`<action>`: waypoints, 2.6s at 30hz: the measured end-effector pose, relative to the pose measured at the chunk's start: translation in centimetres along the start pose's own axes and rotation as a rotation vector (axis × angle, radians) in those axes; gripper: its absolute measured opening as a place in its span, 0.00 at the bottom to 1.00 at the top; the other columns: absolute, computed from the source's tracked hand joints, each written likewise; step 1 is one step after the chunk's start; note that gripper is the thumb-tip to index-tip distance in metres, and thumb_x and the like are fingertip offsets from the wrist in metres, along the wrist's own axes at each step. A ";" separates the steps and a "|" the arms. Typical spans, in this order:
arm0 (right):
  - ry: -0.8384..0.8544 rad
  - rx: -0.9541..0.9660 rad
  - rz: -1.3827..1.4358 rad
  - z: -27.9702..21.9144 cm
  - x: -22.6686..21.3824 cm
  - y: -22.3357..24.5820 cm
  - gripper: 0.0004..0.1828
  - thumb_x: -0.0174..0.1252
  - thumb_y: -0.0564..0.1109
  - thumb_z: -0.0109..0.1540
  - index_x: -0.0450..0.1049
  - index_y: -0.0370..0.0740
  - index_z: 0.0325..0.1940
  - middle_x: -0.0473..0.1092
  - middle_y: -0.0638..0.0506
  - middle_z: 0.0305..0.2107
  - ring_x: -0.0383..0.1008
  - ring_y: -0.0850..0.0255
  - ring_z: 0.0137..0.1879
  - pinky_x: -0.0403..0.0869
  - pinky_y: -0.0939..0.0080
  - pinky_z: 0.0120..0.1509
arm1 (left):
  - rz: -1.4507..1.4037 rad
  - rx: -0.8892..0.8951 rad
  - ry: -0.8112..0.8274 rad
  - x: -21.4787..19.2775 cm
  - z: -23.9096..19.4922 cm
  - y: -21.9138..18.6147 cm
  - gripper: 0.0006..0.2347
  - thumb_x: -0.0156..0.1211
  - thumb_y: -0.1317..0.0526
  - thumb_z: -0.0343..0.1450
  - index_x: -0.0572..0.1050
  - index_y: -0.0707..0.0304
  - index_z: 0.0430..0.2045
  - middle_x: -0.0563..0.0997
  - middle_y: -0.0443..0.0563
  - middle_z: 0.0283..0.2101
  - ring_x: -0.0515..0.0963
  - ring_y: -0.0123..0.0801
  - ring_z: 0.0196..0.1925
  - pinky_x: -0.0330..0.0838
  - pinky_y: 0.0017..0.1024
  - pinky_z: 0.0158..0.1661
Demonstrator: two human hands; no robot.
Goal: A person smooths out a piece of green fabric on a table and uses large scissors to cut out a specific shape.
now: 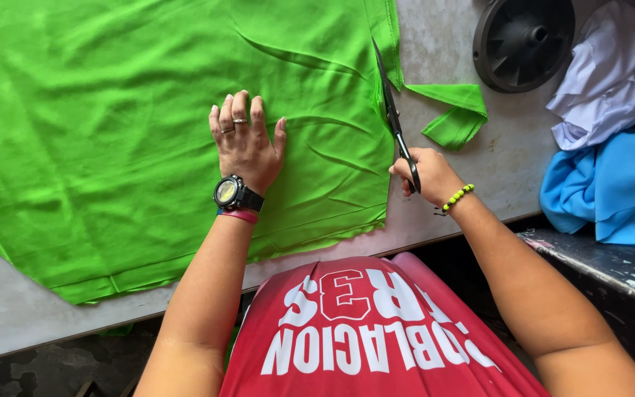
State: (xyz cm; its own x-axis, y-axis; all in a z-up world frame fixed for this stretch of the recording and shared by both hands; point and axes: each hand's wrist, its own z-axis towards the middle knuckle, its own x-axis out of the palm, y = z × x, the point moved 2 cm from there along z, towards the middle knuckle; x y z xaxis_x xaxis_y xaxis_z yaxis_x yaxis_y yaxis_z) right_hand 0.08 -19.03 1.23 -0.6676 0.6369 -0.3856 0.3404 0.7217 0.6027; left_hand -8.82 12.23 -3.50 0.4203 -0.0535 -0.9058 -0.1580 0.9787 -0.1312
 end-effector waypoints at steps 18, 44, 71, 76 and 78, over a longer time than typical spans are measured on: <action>0.038 0.058 0.038 3.1 -0.6 3.1 0.15 0.59 0.51 0.56 0.73 0.37 0.22 0.69 0.44 0.12 0.75 0.58 0.20 0.73 0.61 0.31 | -0.009 -0.017 0.006 -0.1 -0.1 -0.2 0.20 0.54 0.46 0.77 0.71 0.62 0.54 0.69 0.60 0.59 0.66 0.50 0.65 0.57 0.55 0.65; 0.009 -0.059 0.131 9.4 -1.3 6.1 0.15 0.60 0.49 0.56 0.71 0.36 0.22 0.67 0.43 0.12 0.74 0.59 0.18 0.77 0.62 0.26 | 0.005 -0.028 0.016 -0.2 -0.1 -0.2 0.20 0.53 0.46 0.77 0.71 0.61 0.54 0.68 0.58 0.60 0.65 0.48 0.66 0.56 0.54 0.66; -0.051 -0.050 0.111 11.9 -1.1 9.0 0.15 0.62 0.51 0.53 0.74 0.37 0.21 0.69 0.44 0.11 0.75 0.60 0.17 0.76 0.65 0.24 | 0.032 -0.026 -0.010 -0.4 0.1 -0.3 0.19 0.54 0.48 0.75 0.73 0.61 0.53 0.72 0.58 0.58 0.69 0.48 0.64 0.61 0.53 0.64; -0.021 -0.020 0.155 12.0 -0.9 9.1 0.16 0.62 0.51 0.54 0.74 0.36 0.22 0.69 0.42 0.12 0.75 0.58 0.17 0.77 0.62 0.25 | 0.023 -0.033 -0.027 -0.4 0.0 -0.4 0.19 0.54 0.48 0.75 0.73 0.61 0.54 0.71 0.57 0.59 0.69 0.48 0.64 0.60 0.53 0.65; 0.025 -0.022 0.178 13.3 -1.0 9.0 0.18 0.62 0.53 0.55 0.73 0.34 0.24 0.68 0.41 0.13 0.75 0.57 0.18 0.77 0.61 0.25 | 0.021 -0.045 -0.035 -0.3 0.1 -0.3 0.19 0.54 0.48 0.75 0.73 0.60 0.54 0.71 0.57 0.59 0.69 0.48 0.64 0.60 0.52 0.65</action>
State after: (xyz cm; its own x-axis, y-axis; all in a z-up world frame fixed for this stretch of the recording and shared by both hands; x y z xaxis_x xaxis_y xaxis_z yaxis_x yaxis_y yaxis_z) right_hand 12.59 -9.57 -2.23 -0.6143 0.7471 -0.2540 0.4403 0.5917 0.6753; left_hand -8.87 11.99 -3.14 0.4477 -0.0255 -0.8938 -0.2071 0.9694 -0.1314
